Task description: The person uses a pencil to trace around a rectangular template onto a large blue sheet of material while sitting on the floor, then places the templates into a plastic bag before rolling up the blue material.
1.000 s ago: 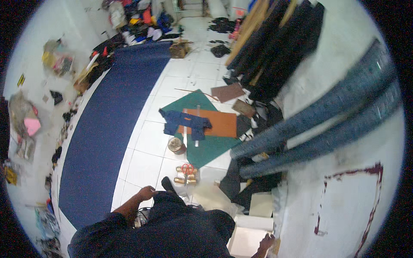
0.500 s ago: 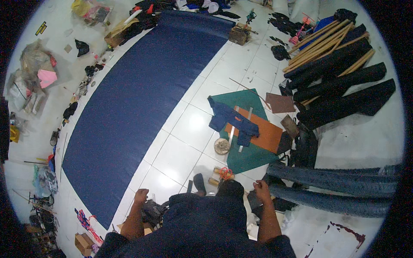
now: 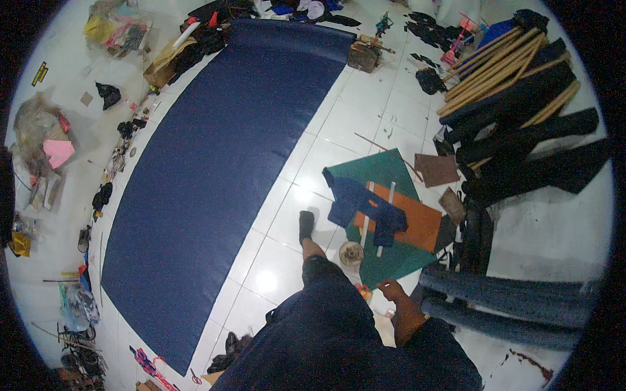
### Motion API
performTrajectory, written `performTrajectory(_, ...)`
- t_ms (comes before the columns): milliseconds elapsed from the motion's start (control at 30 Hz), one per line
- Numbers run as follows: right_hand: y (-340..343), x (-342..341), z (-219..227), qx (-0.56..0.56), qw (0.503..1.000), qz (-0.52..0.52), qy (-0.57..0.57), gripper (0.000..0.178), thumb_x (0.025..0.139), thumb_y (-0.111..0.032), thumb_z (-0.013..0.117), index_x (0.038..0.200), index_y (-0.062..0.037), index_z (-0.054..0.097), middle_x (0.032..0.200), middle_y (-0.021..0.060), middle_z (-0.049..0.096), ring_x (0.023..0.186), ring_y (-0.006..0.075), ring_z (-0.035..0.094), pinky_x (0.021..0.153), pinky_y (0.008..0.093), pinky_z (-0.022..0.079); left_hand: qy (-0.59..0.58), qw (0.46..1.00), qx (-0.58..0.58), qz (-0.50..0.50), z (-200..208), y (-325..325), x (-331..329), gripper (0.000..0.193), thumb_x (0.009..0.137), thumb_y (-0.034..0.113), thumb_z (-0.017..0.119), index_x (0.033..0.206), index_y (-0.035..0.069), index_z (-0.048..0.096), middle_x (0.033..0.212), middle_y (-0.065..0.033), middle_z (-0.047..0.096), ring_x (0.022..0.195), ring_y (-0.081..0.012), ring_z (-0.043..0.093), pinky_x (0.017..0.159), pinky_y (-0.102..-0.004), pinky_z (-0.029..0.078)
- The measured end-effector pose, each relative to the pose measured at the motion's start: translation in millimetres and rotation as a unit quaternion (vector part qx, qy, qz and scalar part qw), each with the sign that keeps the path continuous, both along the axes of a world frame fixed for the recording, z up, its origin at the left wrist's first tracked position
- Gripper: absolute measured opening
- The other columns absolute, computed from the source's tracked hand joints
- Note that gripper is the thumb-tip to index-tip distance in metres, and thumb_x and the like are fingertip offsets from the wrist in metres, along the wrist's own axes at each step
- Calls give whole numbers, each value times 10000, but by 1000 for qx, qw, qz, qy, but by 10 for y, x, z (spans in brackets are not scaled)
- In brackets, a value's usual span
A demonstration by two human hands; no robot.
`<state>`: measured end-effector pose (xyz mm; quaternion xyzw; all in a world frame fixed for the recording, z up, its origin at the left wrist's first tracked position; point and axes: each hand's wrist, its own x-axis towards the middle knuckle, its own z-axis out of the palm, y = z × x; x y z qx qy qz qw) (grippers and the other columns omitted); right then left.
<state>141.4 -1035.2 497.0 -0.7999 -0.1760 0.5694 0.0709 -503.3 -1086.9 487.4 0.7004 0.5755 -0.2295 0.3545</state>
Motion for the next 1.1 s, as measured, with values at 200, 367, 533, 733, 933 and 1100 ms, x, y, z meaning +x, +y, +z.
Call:
performTrajectory(200, 1907, 739, -9, 29, 996, 46, -73, 439, 911, -345, 691, 1178, -5, 610, 929, 135, 665, 756, 206, 645, 609, 366, 532, -43, 996, 83, 11, 118, 1796, 282, 278, 930, 262, 526, 1104, 102, 673, 1040, -211, 685, 876, -395, 681, 819, -554, 527)
performTrajectory(367, 4087, 1087, 232, 136, 965, 181, -136, 404, 914, -337, 675, 1107, 18, 655, 1028, 144, 682, 773, 208, 658, 633, 360, 536, -188, 792, 184, 551, 539, 4198, 1059, 330, 927, 316, 635, 1011, 1, 688, 877, -71, 675, 799, -171, 609, 755, -332, 487)
performTrajectory(533, 6388, 1356, 512, 326, 930, 112, -129, 350, 931, -300, 662, 1076, 18, 649, 979, 108, 686, 801, 194, 655, 705, 336, 539, -270, 843, 155, 439, 1428, 5954, 2076, 397, 891, 330, 669, 1085, -17, 675, 1049, -194, 700, 1000, -283, 663, 885, -372, 501)
performTrajectory(733, 7817, 267, 1054, 505, 838, 193, -78, 306, 952, -266, 641, 1139, -24, 632, 1033, 160, 701, 905, 274, 682, 802, 384, 536, -129, 908, 98, 386, 269, 5984, 1406, 398, 898, 394, 642, 890, -2, 672, 977, -245, 684, 928, -437, 645, 782, -507, 503)
performTrajectory(933, 7163, 910, 463, 195, 923, 287, -169, 446, 924, -392, 634, 1198, -41, 628, 1073, 178, 694, 1001, 320, 668, 862, 428, 521, -29, 995, -79, 52, -32, 6378, 1184, 516, 676, 169, 778, 1171, 98, 652, 848, -129, 695, 788, -324, 697, 709, -477, 565)
performTrajectory(1100, 6209, 1658, 222, 113, 900, 385, -172, 253, 923, -282, 617, 955, -34, 657, 785, 96, 634, 703, 246, 603, 647, 408, 466, -63, 987, 80, -124, 18, 8257, 1086, 321, 833, 223, 611, 1108, 67, 665, 1029, -237, 685, 1022, -360, 660, 911, -494, 506)
